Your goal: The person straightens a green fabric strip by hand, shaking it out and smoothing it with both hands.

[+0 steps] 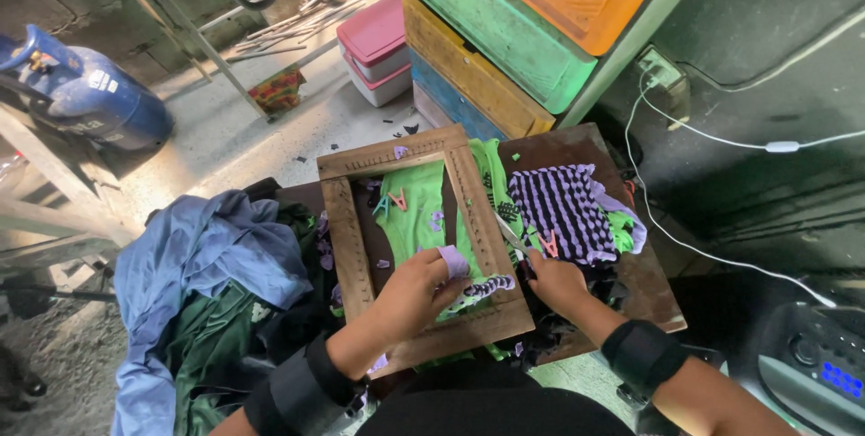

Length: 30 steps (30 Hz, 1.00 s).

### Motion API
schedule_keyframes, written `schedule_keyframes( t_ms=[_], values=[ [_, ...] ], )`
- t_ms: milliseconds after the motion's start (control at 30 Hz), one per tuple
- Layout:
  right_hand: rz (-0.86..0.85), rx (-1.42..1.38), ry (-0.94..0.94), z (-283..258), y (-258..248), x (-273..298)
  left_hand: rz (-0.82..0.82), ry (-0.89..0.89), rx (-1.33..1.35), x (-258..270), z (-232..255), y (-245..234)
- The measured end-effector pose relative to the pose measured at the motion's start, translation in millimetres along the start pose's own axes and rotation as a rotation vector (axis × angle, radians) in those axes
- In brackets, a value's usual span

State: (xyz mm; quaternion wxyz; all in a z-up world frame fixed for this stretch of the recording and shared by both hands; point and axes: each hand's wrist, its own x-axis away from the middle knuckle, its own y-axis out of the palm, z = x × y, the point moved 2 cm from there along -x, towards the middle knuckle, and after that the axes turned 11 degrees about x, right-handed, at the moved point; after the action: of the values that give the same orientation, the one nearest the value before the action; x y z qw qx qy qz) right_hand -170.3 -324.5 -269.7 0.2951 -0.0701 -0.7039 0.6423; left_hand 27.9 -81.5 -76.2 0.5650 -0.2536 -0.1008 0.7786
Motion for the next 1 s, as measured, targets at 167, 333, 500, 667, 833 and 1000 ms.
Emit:
schedule_keyframes(
  t_ms=[167, 333, 500, 667, 833, 1000],
  values=[
    [-0.141, 0.062, 0.043, -16, -27, 2, 0.108, -0.130, 0.110, -1, -7, -9],
    [-0.096, -0.020, 0.051, 25, -29, -6, 0.161, -0.222, 0.201, -2, -12, -20],
    [-0.095, -0.443, 0.158, 79, -31, -6, 0.143, -0.341, 0.411, -4, -30, -20],
    [-0.091, -0.674, 0.074, 91, -66, 16, 0.132, -0.379, 0.591, -9, -57, -20],
    [-0.334, -0.739, 0.090, 44, -137, 53, 0.134, -0.466, 0.512, -15, -65, -28],
    [-0.179, -0.544, -0.298, 26, -147, 63, 0.190, -0.418, 0.701, -12, -85, -21]
  ],
)
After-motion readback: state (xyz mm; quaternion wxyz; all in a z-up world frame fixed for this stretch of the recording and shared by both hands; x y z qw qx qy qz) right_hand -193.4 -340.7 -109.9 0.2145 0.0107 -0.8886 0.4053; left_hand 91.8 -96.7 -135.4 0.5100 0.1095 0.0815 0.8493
